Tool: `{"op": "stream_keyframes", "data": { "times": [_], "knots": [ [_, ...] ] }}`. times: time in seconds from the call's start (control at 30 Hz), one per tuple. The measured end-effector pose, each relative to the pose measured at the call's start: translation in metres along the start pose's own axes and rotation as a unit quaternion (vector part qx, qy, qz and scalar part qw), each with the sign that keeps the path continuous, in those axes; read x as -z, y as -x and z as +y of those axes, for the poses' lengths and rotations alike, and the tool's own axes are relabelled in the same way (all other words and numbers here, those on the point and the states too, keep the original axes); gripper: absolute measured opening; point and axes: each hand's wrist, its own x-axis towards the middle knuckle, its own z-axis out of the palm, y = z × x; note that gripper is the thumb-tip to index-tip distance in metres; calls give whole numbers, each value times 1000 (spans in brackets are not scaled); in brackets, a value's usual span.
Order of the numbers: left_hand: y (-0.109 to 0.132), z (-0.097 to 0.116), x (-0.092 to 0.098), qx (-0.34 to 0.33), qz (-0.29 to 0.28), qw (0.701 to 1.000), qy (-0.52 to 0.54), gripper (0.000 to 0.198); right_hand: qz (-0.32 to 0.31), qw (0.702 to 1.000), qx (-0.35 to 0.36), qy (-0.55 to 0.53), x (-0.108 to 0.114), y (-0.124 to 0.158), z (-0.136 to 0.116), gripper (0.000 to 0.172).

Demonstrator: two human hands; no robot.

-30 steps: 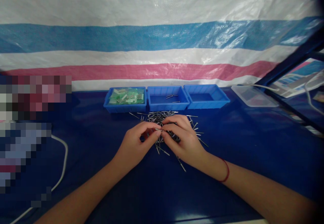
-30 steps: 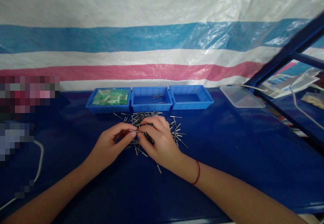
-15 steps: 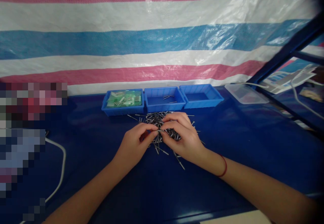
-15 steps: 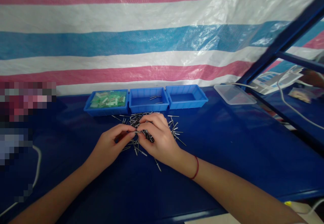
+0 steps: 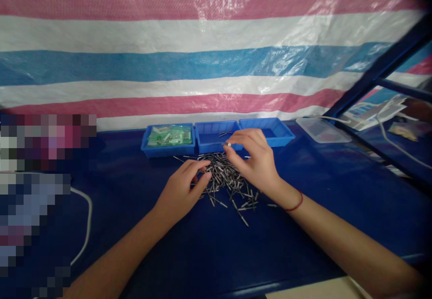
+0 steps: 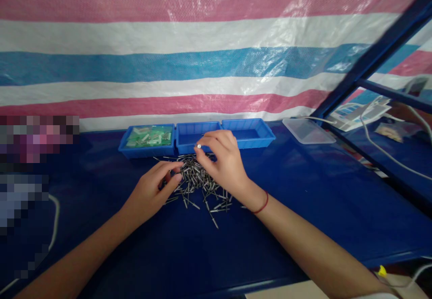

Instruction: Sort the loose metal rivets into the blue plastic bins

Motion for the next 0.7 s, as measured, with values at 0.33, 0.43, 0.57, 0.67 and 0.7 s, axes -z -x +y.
{"op": "stream_keyframes", "data": {
  "times": [0.33, 0.43, 0.57, 0.67, 0.7],
  "knots": [
    [-7, -18, 11, -33, -23, 995, -93, 23, -76, 996, -36, 39, 0, -1, 12, 18],
    [-7, -17, 19, -47, -64, 987, -139, 21, -86, 995, -48, 12, 7, 11, 2, 13],
    [-6, -16, 25, -76, -122, 974, -173, 18, -103, 992, -59, -29, 4, 20, -4, 12],
    [-4, -20, 24, -88, -147, 968, -181, 20, -123, 991, -35, -44, 0, 22, -9, 12],
    [-4, -21, 23, -88, -150, 968, -183, 21, -129, 990, -26, -45, -1, 23, -11, 13]
  ]
}}
